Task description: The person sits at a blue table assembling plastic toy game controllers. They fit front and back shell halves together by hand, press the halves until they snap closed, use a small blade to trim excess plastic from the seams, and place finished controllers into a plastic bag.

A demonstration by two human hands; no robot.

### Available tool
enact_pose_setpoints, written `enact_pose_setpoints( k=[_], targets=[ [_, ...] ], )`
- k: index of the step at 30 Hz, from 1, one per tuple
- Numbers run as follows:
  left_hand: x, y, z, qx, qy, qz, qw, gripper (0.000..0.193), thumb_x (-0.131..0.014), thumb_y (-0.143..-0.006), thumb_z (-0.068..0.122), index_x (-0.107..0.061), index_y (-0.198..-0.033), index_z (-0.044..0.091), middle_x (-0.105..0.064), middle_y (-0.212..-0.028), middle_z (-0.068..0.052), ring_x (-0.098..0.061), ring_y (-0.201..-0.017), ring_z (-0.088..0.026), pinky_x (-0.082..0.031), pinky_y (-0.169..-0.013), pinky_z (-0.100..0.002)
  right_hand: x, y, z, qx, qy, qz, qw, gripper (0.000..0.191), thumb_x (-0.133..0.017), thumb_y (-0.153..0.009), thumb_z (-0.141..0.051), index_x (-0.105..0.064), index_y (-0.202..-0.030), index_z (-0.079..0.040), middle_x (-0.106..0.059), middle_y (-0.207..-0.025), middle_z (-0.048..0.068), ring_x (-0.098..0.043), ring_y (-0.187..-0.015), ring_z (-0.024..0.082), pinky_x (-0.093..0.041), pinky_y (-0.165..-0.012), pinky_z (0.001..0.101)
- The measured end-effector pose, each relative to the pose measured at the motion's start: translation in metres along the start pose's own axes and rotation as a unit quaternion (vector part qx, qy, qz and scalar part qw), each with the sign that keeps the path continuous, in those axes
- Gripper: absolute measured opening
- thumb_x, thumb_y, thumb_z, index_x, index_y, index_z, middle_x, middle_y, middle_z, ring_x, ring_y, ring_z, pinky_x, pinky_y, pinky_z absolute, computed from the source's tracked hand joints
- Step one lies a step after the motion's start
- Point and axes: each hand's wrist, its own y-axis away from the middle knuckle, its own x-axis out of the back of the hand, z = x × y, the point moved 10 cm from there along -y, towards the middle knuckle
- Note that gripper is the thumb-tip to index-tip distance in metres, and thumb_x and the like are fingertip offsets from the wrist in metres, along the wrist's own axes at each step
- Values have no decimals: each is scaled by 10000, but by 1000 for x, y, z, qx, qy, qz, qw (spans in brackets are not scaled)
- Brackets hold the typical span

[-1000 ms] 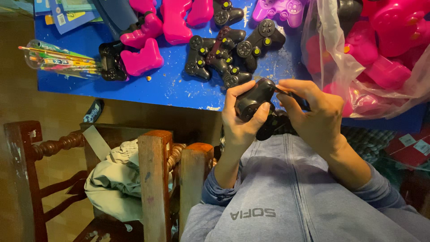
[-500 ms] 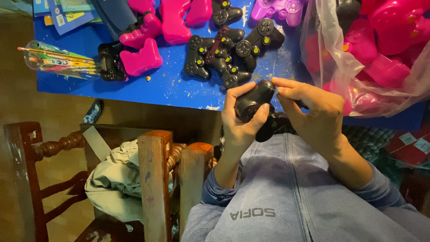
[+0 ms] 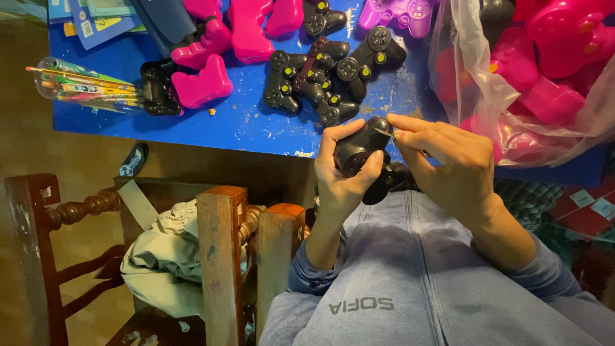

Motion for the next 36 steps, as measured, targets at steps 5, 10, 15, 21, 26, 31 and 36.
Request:
enact_pose_setpoints(
  k=[5, 10, 15, 21, 26, 31, 36],
  targets=[
    [0, 0, 1, -4, 4, 0, 1000, 449, -754, -915, 40, -567, -1321, -7, -698, -1141, -102, -670, -955, -86, -577, -848, -226, 0, 0, 4, -23, -20, 2, 1000, 76, -767, -968, 21, -700, -980, -12, -762, -1166, 106, -766, -943, 230, -593, -788, 302],
    [2, 1, -1, 4, 4, 5, 1000, 447, -749, -905, 46, -572, -1313, -5, -705, -1132, -101, -673, -935, -88, -581, -830, -226, 0, 0, -2, 1, 5, 0, 1000, 82, -772, -947, 17, -694, -949, -7, -763, -1160, 114, -762, -926, 237, -594, -776, 306],
    [1, 1, 1, -9, -9, 3, 1000, 450, -755, -905, 47, -571, -1313, -6, -701, -1135, -99, -676, -955, -93, -581, -849, -232, -2, 0, 4, -32, -22, -4, 999, 69, -764, -978, 17, -699, -983, -8, -764, -1168, 106, -763, -933, 217, -594, -776, 295],
    [2, 1, -1, -4, 13, 5, 1000, 442, -750, -915, 55, -570, -1314, -5, -701, -1153, -94, -673, -979, -90, -579, -872, -233, -2, 0, -1, -7, -15, -4, 1000, 91, -780, -921, 19, -702, -957, -11, -755, -1170, 125, -755, -876, 222, -589, -737, 290],
    [2, 2, -6, 5, 12, 3, 1000, 449, -751, -916, 51, -570, -1323, -9, -700, -1128, -94, -666, -947, -86, -571, -849, -227, -4, 0, 1, -11, -25, -2, 1000, 92, -767, -973, 26, -687, -998, -10, -753, -1168, 108, -763, -909, 213, -596, -758, 279],
    [3, 3, -8, 6, 39, 0, 999, 439, -748, -927, 43, -564, -1322, -8, -695, -1182, -97, -666, -1000, -87, -575, -890, -232, -5, 0, 1, -13, -22, -10, 1000, 97, -775, -939, 22, -684, -957, -5, -756, -1148, 121, -754, -876, 218, -583, -723, 293],
    [2, 3, -8, 3, 15, -3, 1000, 455, -751, -920, 44, -560, -1329, -11, -691, -1150, -101, -663, -964, -89, -571, -856, -230, -3, -1, 1, -13, -19, -7, 1000, 94, -774, -968, 17, -685, -981, -13, -751, -1156, 107, -759, -916, 218, -592, -759, 291]
  ],
)
